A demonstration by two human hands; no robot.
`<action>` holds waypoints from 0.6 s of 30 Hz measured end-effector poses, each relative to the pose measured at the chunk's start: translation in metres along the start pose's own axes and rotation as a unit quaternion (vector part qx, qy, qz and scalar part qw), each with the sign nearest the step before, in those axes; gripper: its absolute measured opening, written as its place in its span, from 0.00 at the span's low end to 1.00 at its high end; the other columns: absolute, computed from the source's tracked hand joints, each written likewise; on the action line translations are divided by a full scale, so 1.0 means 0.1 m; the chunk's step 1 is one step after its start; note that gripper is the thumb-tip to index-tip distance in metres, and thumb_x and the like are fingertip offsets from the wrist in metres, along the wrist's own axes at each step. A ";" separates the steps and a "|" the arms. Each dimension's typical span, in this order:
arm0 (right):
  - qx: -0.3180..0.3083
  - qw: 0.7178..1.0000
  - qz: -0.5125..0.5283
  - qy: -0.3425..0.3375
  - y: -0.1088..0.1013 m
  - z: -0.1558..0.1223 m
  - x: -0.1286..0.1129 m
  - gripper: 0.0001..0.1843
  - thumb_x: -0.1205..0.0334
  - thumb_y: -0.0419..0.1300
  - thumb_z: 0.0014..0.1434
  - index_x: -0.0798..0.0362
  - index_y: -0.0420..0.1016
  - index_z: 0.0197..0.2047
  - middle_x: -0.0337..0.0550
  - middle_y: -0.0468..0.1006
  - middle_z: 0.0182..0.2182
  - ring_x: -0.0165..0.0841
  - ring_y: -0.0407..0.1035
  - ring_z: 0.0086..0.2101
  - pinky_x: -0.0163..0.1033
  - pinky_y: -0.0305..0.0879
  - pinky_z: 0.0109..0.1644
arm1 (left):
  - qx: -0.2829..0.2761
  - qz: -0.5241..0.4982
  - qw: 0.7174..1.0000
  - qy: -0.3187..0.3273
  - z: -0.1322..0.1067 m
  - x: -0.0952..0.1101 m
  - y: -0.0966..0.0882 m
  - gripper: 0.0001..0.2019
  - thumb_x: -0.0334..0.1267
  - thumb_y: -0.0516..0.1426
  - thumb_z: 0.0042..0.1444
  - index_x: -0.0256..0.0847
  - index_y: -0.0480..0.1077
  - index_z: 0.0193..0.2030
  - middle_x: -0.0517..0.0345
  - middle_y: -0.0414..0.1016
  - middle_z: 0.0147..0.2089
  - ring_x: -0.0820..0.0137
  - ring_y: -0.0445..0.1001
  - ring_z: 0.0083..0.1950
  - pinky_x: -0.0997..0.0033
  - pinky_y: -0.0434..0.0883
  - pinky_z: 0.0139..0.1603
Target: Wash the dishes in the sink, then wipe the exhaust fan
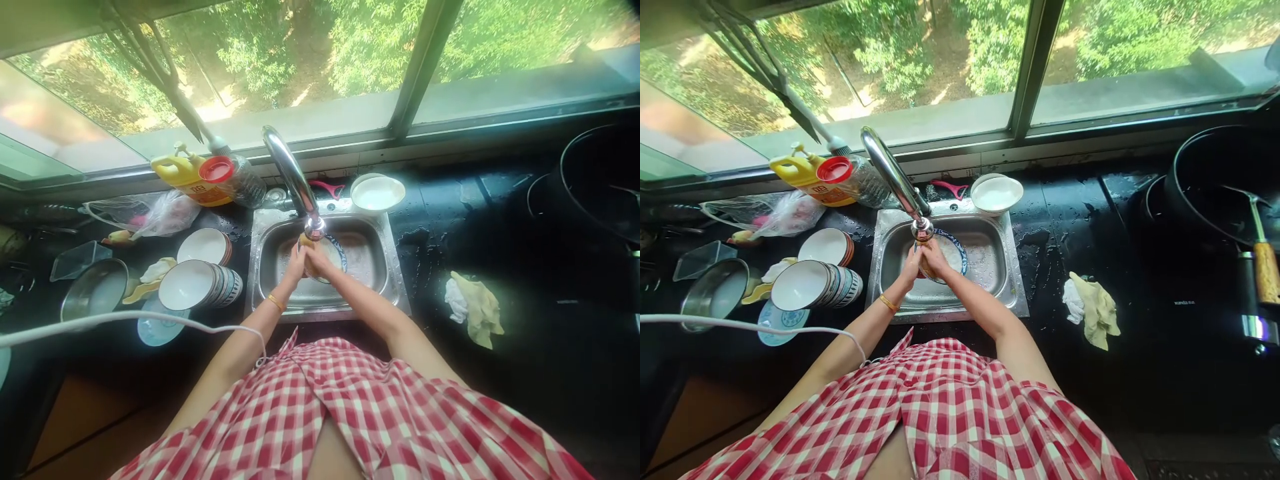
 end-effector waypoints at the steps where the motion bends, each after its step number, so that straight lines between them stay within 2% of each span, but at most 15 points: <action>1: -0.046 0.999 0.030 -0.004 0.12 -0.04 -0.03 0.13 0.58 0.53 0.62 0.51 0.70 0.47 0.43 0.74 0.42 0.36 0.67 0.45 0.43 0.65 0.53 | 0.006 0.007 1.000 0.023 0.02 0.06 -0.06 0.28 0.54 0.50 0.66 0.43 0.63 0.67 0.47 0.73 0.62 0.57 0.71 0.63 0.54 0.68 0.65; 2: -0.087 0.996 0.027 -0.010 0.18 -0.11 -0.03 0.11 0.58 0.55 0.60 0.51 0.71 0.45 0.42 0.74 0.41 0.36 0.67 0.43 0.42 0.65 0.52 | 0.012 0.019 0.999 0.045 0.05 0.13 -0.13 0.27 0.53 0.50 0.66 0.42 0.64 0.67 0.47 0.70 0.65 0.58 0.68 0.66 0.54 0.64 0.68; 4: -0.159 0.984 -0.077 -0.031 0.16 -0.29 0.02 0.08 0.61 0.60 0.57 0.53 0.74 0.40 0.43 0.75 0.41 0.36 0.67 0.44 0.42 0.64 0.54 | 0.009 0.053 0.996 0.067 0.09 0.20 -0.25 0.26 0.51 0.53 0.65 0.42 0.66 0.66 0.48 0.68 0.67 0.57 0.64 0.69 0.55 0.58 0.72; 6: -0.188 0.952 -0.237 -0.050 -0.05 -0.41 0.14 0.06 0.66 0.60 0.56 0.53 0.77 0.38 0.47 0.75 0.45 0.38 0.65 0.48 0.43 0.61 0.57 | -0.005 0.073 0.997 0.036 0.12 0.15 -0.29 0.27 0.51 0.56 0.62 0.43 0.67 0.65 0.47 0.70 0.65 0.55 0.66 0.68 0.54 0.61 0.70; 8: -0.150 0.917 -0.368 -0.041 -0.43 -0.42 0.24 0.10 0.68 0.56 0.60 0.53 0.78 0.41 0.51 0.74 0.49 0.41 0.63 0.51 0.46 0.60 0.59 | -0.026 0.054 0.998 -0.034 0.13 -0.01 -0.26 0.29 0.53 0.58 0.59 0.44 0.67 0.65 0.46 0.75 0.59 0.54 0.74 0.59 0.54 0.70 0.61; 11: -0.020 0.893 -0.449 0.001 -1.01 -0.35 0.18 0.15 0.66 0.55 0.62 0.51 0.78 0.50 0.55 0.71 0.56 0.47 0.59 0.57 0.53 0.55 0.63 | -0.039 -0.018 0.991 -0.129 0.09 -0.24 -0.17 0.32 0.57 0.58 0.57 0.46 0.65 0.66 0.48 0.79 0.50 0.57 0.80 0.44 0.57 0.78 0.45; 13: 0.078 0.901 -0.426 0.030 -1.29 -0.36 0.06 0.21 0.61 0.58 0.60 0.52 0.74 0.57 0.56 0.65 0.63 0.50 0.53 0.63 0.58 0.51 0.66 | -0.044 -0.050 0.985 -0.157 0.07 -0.31 -0.11 0.34 0.55 0.61 0.54 0.48 0.64 0.66 0.49 0.79 0.47 0.56 0.81 0.41 0.59 0.78 0.41; 15: 0.137 0.929 -0.331 0.090 -1.44 -0.45 0.06 0.27 0.56 0.61 0.59 0.53 0.70 0.61 0.57 0.65 0.64 0.49 0.56 0.63 0.56 0.56 0.64 | -0.052 -0.073 0.982 -0.168 0.07 -0.34 -0.08 0.35 0.50 0.64 0.51 0.48 0.64 0.66 0.51 0.79 0.46 0.55 0.80 0.42 0.59 0.79 0.40; 17: 0.116 0.957 -0.172 0.202 -1.39 -0.58 0.26 0.25 0.52 0.60 0.61 0.55 0.71 0.58 0.58 0.74 0.55 0.44 0.70 0.51 0.51 0.68 0.53 | -0.068 -0.096 0.977 -0.175 0.07 -0.34 -0.03 0.34 0.45 0.65 0.48 0.48 0.65 0.64 0.51 0.79 0.45 0.54 0.80 0.43 0.58 0.79 0.41; 18: 0.089 0.956 -0.085 0.266 -1.29 -0.67 0.38 0.22 0.51 0.60 0.61 0.55 0.72 0.54 0.56 0.78 0.47 0.41 0.74 0.42 0.47 0.72 0.45 | -0.081 -0.103 0.976 -0.176 0.07 -0.32 0.01 0.33 0.43 0.65 0.48 0.47 0.66 0.63 0.50 0.79 0.44 0.54 0.80 0.44 0.56 0.79 0.41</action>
Point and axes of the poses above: each hand's wrist, its own z-axis towards the middle knuckle, its own y-axis out of the palm, x = y × z, the point moved 10 cm from there along z, towards the middle knuckle
